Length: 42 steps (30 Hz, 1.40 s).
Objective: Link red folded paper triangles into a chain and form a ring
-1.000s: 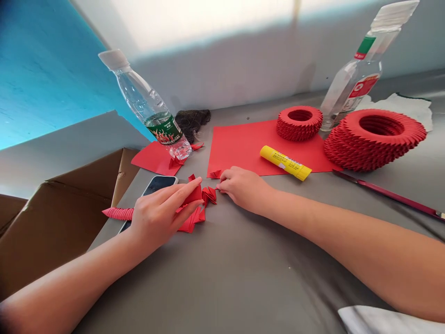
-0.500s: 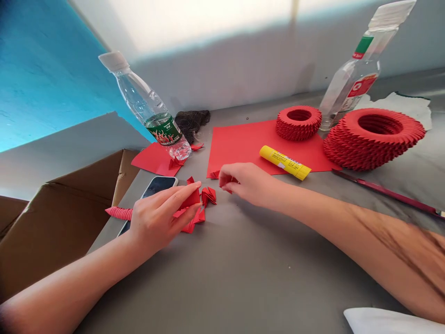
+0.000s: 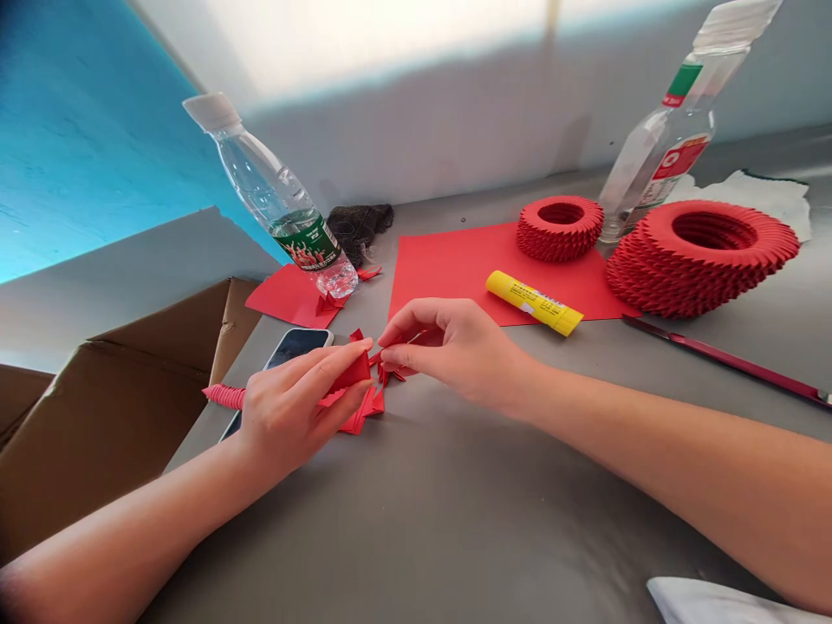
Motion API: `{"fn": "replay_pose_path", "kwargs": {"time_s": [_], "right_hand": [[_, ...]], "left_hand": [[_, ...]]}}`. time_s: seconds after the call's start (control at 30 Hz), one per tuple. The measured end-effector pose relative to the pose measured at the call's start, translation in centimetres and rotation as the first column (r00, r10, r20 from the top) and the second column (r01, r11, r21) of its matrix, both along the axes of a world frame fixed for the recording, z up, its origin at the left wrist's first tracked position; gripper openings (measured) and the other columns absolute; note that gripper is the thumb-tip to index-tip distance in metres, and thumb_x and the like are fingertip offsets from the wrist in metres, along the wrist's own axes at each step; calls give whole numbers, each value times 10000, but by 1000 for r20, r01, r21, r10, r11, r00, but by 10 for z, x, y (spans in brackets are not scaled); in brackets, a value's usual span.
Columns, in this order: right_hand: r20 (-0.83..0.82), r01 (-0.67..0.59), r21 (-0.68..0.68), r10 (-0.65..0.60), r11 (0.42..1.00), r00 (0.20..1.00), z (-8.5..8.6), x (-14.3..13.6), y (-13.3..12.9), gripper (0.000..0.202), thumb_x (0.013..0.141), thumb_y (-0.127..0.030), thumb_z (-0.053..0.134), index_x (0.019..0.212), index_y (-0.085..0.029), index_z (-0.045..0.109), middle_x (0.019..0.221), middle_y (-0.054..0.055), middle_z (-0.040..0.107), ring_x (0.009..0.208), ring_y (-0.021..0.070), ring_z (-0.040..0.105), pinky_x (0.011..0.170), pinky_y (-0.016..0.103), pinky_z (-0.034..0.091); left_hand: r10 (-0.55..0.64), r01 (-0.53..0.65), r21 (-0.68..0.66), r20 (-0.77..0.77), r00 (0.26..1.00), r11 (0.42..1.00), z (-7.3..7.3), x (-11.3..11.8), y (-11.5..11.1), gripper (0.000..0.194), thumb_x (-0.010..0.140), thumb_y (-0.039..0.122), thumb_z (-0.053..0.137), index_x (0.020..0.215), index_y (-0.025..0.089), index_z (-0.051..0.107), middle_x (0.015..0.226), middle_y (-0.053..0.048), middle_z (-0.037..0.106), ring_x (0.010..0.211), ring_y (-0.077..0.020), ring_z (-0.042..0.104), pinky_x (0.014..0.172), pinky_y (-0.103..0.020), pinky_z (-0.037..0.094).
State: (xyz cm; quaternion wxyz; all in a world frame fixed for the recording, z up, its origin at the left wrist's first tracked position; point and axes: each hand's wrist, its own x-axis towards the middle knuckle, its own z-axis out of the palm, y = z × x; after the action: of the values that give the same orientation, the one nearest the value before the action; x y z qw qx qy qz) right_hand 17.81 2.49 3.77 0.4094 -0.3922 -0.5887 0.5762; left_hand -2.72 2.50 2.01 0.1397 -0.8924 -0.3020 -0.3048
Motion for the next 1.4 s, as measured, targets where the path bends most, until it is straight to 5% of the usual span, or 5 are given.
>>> {"fn": "replay_pose_path", "kwargs": {"time_s": [0.5, 0.9, 1.23, 1.4], "right_hand": [[-30, -6, -52, 4, 999, 1000, -1, -4, -4, 91, 719, -244, 612, 777, -175, 620, 731, 0, 650, 742, 146, 643, 726, 293, 544], [-118, -30, -286, -4, 958, 993, -3, -6, -5, 120, 720, -265, 627, 756, -158, 588, 761, 34, 652, 715, 127, 632, 700, 276, 533], [83, -24, -25, 26, 999, 996, 1, -7, -8, 75, 738, -225, 586, 801, -185, 595, 701, -6, 635, 660, 114, 600, 639, 258, 505], [44, -29, -111, 34, 993, 998, 1, -1, -1, 207, 722, -292, 621, 896, -194, 566, 747, 4, 653, 713, 137, 620, 674, 287, 518]], "left_hand": [[19, -19, 11, -11, 1000, 1000, 1, 1, 0, 314, 777, 215, 573, 1086, 175, 539, 822, -3, 665, 660, -86, 599, 579, -169, 417], [8, -8, 1, 14, 1000, 1000, 0, 1, -1, 324, 764, 207, 589, 1082, 164, 543, 847, -7, 670, 682, -89, 605, 590, -173, 426], [-38, 39, 12, -36, 999, 999, -1, 2, 0, 345, 754, 189, 600, 1092, 158, 536, 838, -10, 673, 666, -95, 607, 556, -183, 412], [24, -22, 46, -27, 999, 999, 0, 3, 1, 293, 767, 207, 584, 1057, 177, 559, 807, 6, 671, 647, -86, 606, 544, -177, 407]]}}
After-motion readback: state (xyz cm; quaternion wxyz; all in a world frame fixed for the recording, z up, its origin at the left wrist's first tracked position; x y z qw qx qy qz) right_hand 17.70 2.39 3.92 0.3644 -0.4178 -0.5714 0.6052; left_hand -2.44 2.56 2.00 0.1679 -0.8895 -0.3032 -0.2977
